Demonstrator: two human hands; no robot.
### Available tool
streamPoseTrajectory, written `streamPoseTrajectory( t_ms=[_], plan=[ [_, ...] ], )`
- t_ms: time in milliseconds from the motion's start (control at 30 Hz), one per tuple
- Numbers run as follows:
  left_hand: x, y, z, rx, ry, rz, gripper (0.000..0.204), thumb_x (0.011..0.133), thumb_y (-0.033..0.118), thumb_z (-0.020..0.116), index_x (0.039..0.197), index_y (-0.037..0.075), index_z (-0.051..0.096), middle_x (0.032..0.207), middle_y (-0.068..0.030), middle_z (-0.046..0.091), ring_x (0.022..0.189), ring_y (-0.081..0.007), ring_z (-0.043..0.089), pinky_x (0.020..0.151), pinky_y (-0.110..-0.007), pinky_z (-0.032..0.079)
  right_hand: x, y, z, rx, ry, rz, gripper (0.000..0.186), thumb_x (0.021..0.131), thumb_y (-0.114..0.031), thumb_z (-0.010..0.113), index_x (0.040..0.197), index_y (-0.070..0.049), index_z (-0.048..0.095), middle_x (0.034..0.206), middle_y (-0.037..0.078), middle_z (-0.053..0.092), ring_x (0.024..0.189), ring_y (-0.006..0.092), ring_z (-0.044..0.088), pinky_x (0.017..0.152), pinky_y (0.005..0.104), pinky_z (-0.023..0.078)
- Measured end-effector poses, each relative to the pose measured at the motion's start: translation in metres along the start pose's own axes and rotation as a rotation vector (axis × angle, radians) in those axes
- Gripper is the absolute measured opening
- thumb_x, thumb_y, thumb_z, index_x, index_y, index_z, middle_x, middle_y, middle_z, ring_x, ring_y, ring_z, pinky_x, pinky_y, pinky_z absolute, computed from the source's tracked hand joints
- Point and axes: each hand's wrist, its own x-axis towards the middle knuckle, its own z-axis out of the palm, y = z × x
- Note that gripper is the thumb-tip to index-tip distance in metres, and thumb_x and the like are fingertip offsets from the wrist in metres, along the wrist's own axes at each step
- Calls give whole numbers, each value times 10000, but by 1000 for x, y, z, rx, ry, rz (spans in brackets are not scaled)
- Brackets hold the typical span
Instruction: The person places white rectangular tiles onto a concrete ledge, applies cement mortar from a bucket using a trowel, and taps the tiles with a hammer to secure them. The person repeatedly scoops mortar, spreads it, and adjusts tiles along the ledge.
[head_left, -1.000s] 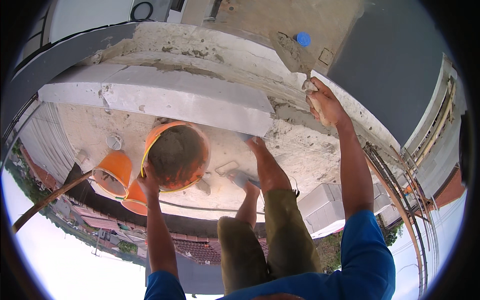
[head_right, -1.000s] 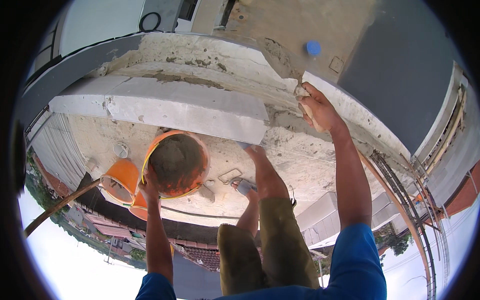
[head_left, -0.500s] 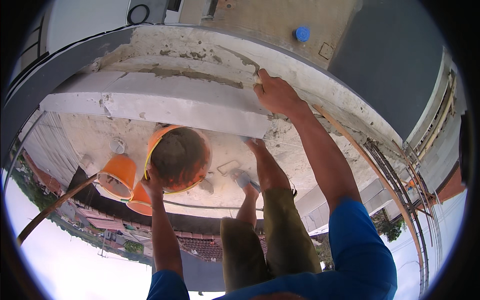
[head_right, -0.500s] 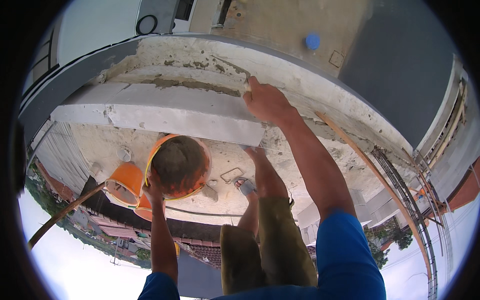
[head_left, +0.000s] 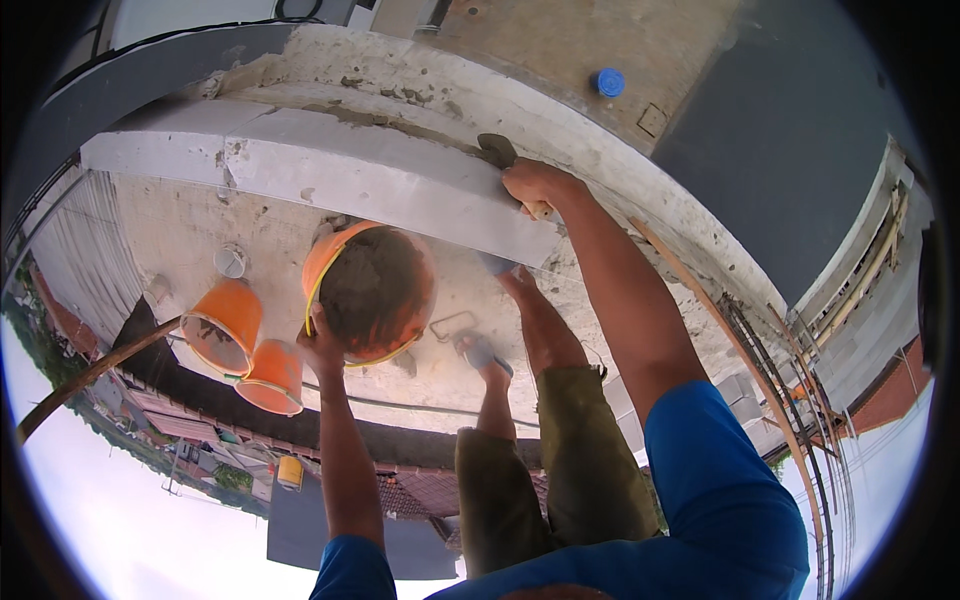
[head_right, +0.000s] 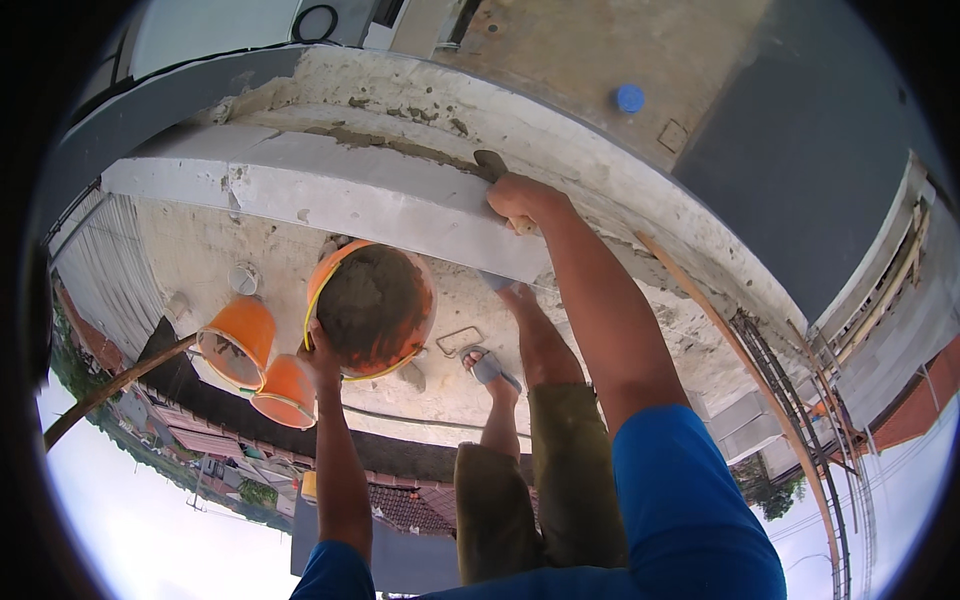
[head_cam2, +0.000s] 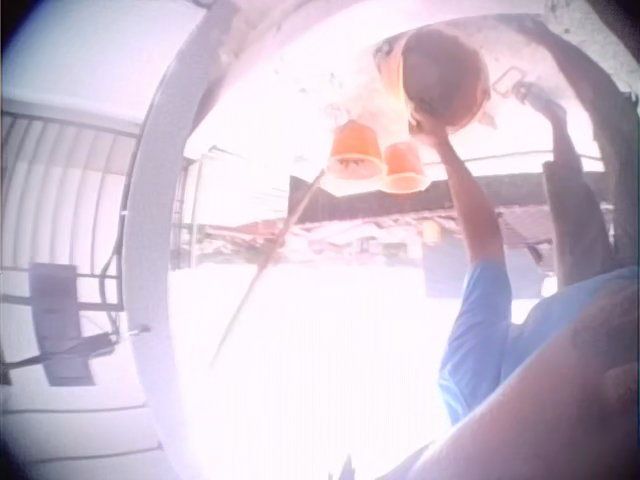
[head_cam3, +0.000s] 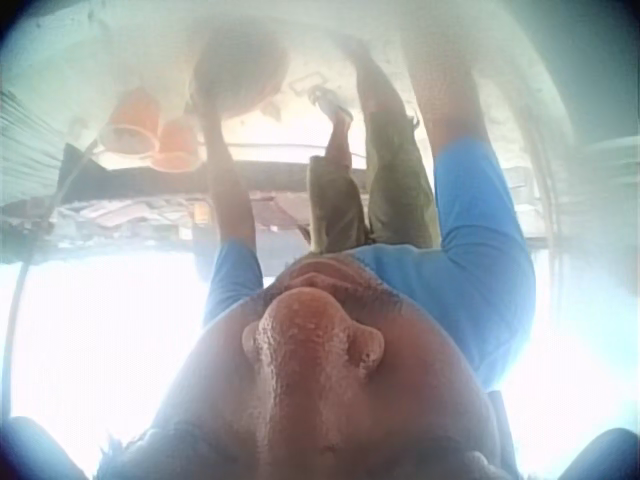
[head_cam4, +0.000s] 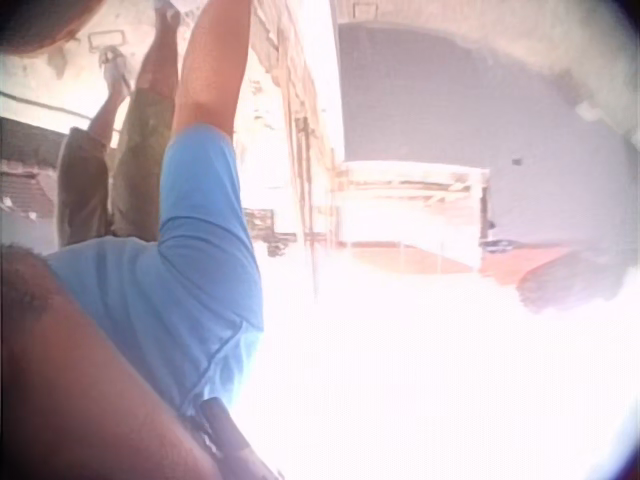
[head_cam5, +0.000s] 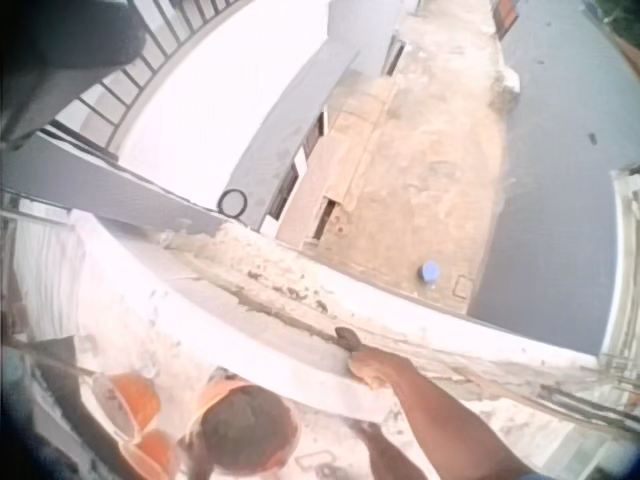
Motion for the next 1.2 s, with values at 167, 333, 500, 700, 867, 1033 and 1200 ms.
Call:
streamPoseTrajectory(
  t_ms=[167, 333, 500, 700, 867, 1033, 1200],
  plan=[
    [-9, 25, 2, 30, -9, -36, 659, 1083, 525, 641, 960, -113, 749, 696, -149, 689, 661, -199, 579, 626, -454, 482, 20, -76, 0, 229, 24, -6, 327, 1038, -178, 440, 1037, 37, 686, 871, 157, 720, 702, 236, 712, 588, 408, 567],
    [-10, 10, 8, -16, 11, -38, 656, 1086, 515, 633, 981, -121, 752, 714, -171, 705, 665, -221, 607, 644, -463, 494, 47, -134, -5, 246, -24, -113, 350, 1072, -216, 424, 1170, 33, 650, 960, 136, 718, 721, 212, 709, 599, 392, 586],
    [-13, 13, 15, -11, 33, -45, 629, 1091, 483, 643, 897, -110, 716, 637, -135, 628, 627, -183, 518, 590, -451, 437, 58, -190, -5, 254, -10, -250, 381, 1094, -269, 434, 1286, 3, 618, 1008, 117, 728, 753, 190, 712, 624, 367, 593],
    [-15, 26, 15, 44, 2, -62, 606, 1101, 464, 635, 934, -110, 730, 650, -113, 629, 638, -172, 508, 586, -437, 436, 52, -166, -27, 569, -222, -535, 411, 1079, -453, 549, 1160, -55, 610, 870, 67, 617, 629, 144, 599, 518, 332, 473],
    [-11, 10, 13, 72, 44, -14, 723, 1072, 592, 624, 844, -92, 684, 627, -90, 589, 629, -185, 538, 573, -438, 436, 9, -75, -48, 910, -400, -466, 335, 1108, -372, 523, 1294, -97, 565, 795, 37, 580, 500, 92, 493, 400, 287, 407],
    [-3, 3, 2, 94, 23, -29, 719, 1063, 605, 615, 921, -91, 727, 697, -144, 669, 666, -246, 605, 619, -464, 476, -77, 82, -70, 1087, 25, -546, 472, 1101, -342, 520, 1503, -94, 497, 783, 42, 577, 490, 123, 511, 418, 306, 421],
    [0, 6, -4, 97, 12, -51, 740, 1038, 634, 619, 969, -92, 748, 738, -189, 721, 697, -308, 696, 648, -490, 515, -108, 160, -62, 742, 755, -291, 435, 1097, -329, 536, 1460, -91, 498, 854, 127, 660, 634, 276, 641, 597, 432, 534]
  ],
)
